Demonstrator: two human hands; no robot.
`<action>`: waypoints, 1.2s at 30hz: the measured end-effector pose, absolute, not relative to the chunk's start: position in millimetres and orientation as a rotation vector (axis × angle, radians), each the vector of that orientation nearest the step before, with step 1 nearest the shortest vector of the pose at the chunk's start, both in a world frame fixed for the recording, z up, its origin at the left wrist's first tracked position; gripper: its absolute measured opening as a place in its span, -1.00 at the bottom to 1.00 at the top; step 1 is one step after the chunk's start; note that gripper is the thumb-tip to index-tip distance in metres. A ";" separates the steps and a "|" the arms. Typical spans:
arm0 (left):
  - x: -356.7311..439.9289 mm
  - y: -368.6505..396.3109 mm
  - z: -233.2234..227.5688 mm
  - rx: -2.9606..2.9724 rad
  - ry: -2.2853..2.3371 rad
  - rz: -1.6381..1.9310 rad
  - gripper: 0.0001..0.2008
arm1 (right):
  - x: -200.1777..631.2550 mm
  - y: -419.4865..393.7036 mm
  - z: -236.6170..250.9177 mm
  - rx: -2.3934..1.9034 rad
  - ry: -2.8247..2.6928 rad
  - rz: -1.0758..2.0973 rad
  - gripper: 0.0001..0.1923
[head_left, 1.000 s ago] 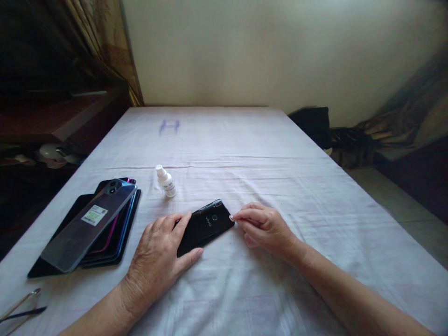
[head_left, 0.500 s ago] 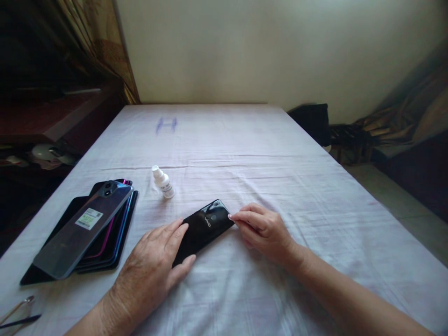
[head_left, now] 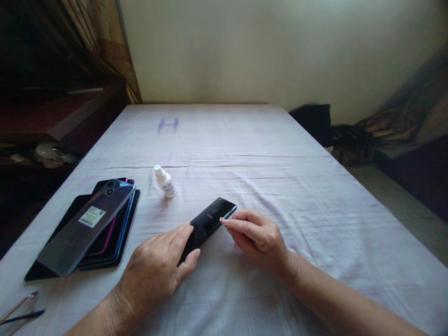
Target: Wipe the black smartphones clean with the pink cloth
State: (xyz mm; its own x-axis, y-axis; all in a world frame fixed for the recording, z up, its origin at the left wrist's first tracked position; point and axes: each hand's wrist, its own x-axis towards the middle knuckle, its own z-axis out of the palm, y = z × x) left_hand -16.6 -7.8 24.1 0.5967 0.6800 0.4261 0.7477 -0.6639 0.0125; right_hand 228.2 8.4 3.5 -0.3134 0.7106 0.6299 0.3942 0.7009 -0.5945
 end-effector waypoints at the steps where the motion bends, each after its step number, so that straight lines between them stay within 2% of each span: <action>1: -16.0 -7.7 24.8 -2.653 -1.196 -0.607 -0.68 | 226.7 7.3 3.0 -0.843 -1.957 0.411 -0.69; 13: -22.3 -6.0 17.7 -2.681 -1.138 -0.706 -0.65 | 238.1 19.1 8.1 -0.941 -1.884 0.419 -0.69; 22: -22.9 -12.9 16.2 -2.787 -1.043 -0.845 -0.71 | 238.1 15.9 13.5 -0.984 -1.866 0.435 -0.68; 27: -20.3 -16.2 29.8 -2.781 -0.967 -0.954 -0.69 | 235.3 12.2 20.1 -0.931 -1.880 0.383 -0.64; 36: -2.8 -13.4 59.5 -2.740 -1.006 -0.947 -0.80 | 224.9 -6.6 36.8 -0.876 -1.927 0.391 -0.58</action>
